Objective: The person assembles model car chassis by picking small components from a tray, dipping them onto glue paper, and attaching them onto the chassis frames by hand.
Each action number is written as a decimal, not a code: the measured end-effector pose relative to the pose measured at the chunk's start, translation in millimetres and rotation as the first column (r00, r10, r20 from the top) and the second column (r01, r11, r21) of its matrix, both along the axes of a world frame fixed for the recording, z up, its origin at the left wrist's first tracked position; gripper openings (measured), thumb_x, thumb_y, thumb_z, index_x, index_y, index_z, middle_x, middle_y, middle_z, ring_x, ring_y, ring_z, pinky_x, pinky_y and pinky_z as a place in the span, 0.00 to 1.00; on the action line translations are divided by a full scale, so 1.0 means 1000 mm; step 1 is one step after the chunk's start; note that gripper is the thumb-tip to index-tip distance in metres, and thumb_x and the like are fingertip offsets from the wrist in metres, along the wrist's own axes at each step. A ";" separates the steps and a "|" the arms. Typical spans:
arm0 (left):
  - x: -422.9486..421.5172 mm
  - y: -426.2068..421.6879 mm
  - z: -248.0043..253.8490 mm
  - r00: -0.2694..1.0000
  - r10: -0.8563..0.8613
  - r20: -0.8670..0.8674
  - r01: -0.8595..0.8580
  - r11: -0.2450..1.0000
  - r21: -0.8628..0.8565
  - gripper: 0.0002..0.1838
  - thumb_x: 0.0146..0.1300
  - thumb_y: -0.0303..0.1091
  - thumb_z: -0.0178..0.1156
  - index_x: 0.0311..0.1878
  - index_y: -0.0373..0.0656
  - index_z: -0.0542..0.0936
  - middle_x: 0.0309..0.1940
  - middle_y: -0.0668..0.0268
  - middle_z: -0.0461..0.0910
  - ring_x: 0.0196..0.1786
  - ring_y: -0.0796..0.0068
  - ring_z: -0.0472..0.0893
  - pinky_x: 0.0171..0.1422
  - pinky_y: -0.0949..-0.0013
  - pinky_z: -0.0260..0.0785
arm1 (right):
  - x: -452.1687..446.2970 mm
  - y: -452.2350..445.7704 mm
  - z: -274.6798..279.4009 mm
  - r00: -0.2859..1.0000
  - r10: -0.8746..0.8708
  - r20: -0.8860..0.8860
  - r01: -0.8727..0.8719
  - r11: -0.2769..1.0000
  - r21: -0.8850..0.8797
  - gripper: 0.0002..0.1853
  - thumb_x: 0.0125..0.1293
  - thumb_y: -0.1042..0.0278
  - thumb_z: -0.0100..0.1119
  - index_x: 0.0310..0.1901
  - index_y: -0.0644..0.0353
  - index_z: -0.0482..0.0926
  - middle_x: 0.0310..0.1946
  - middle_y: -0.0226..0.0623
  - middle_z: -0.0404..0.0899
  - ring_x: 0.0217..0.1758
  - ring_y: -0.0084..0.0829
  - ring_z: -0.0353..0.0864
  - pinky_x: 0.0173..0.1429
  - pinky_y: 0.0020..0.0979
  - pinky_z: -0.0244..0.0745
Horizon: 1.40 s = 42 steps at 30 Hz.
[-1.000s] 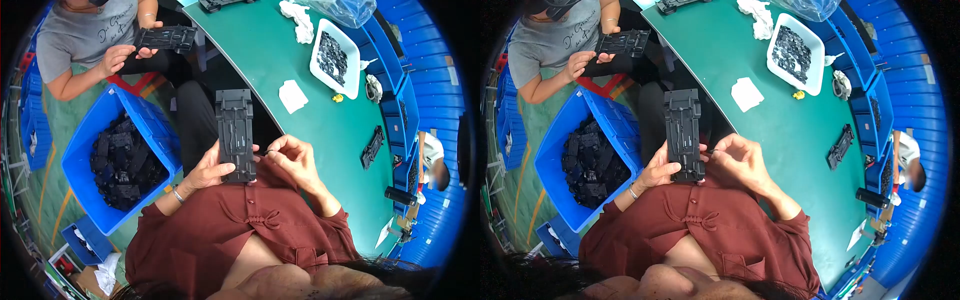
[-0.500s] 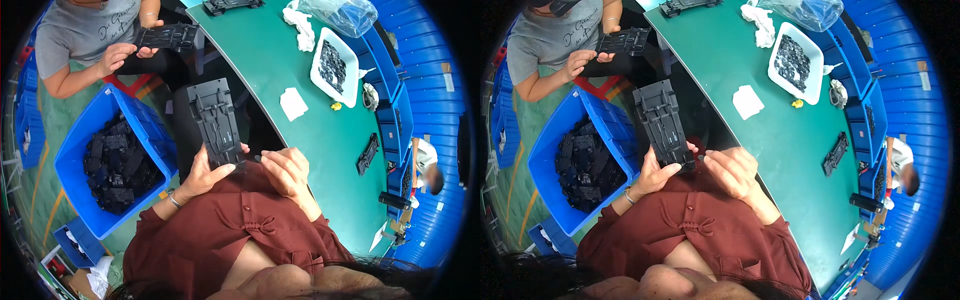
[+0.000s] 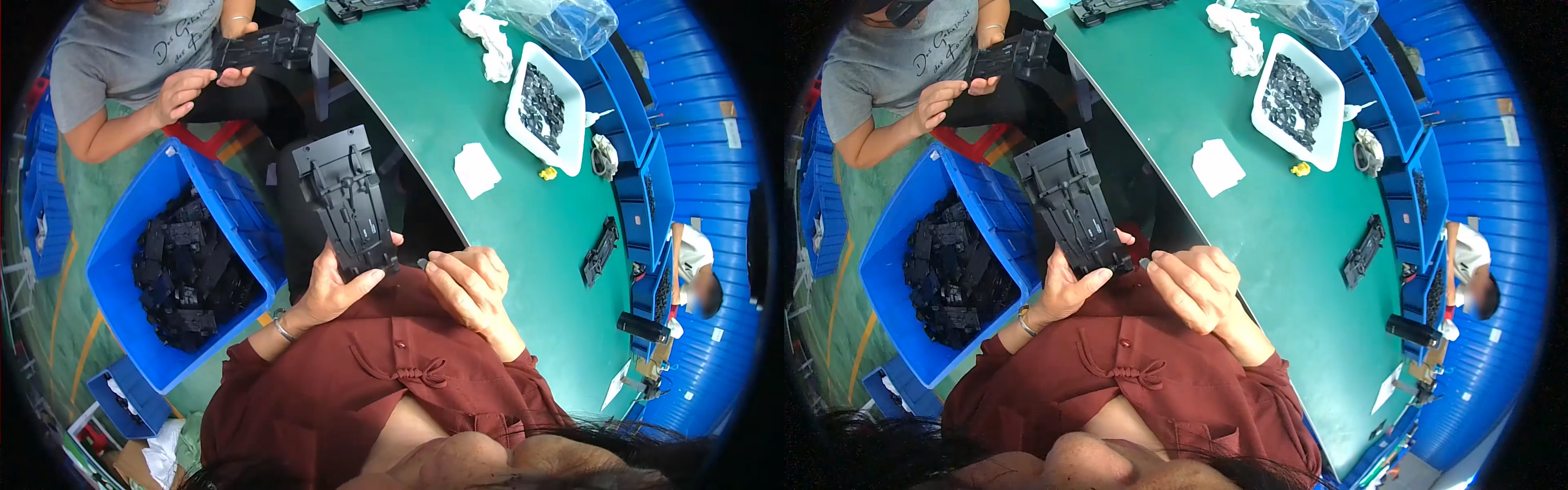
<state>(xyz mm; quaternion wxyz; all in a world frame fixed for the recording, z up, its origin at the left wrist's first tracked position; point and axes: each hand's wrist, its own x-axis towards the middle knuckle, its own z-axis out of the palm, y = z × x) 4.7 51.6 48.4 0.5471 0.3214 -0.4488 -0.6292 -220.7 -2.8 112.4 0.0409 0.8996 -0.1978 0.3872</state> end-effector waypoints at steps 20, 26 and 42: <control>-0.001 -0.006 0.020 0.995 0.004 0.103 -0.016 0.992 0.124 0.26 0.64 0.20 0.66 0.64 0.33 0.71 0.57 0.58 0.81 0.59 0.73 0.81 0.66 0.67 0.74 | 0.028 -0.012 -0.016 0.983 -0.067 0.171 -0.034 0.847 0.530 0.14 0.50 0.91 0.67 0.38 0.67 0.79 0.38 0.45 0.86 0.37 0.40 0.86 0.38 0.32 0.80; 0.003 -0.004 0.020 0.992 0.005 0.127 -0.025 0.987 0.161 0.28 0.61 0.21 0.70 0.63 0.34 0.71 0.53 0.62 0.81 0.56 0.77 0.81 0.64 0.68 0.74 | 0.029 -0.011 -0.019 0.986 -0.035 0.162 -0.068 0.808 0.586 0.13 0.50 0.90 0.67 0.38 0.67 0.79 0.38 0.45 0.86 0.37 0.39 0.87 0.38 0.32 0.81; 0.002 -0.012 0.027 0.912 0.062 0.407 -0.029 0.996 -0.088 0.31 0.56 0.24 0.74 0.62 0.34 0.72 0.50 0.57 0.83 0.51 0.68 0.85 0.58 0.66 0.77 | 0.023 -0.009 -0.009 0.999 0.017 0.043 -0.033 0.918 0.396 0.16 0.46 0.86 0.71 0.39 0.69 0.79 0.41 0.46 0.85 0.35 0.39 0.86 0.35 0.32 0.82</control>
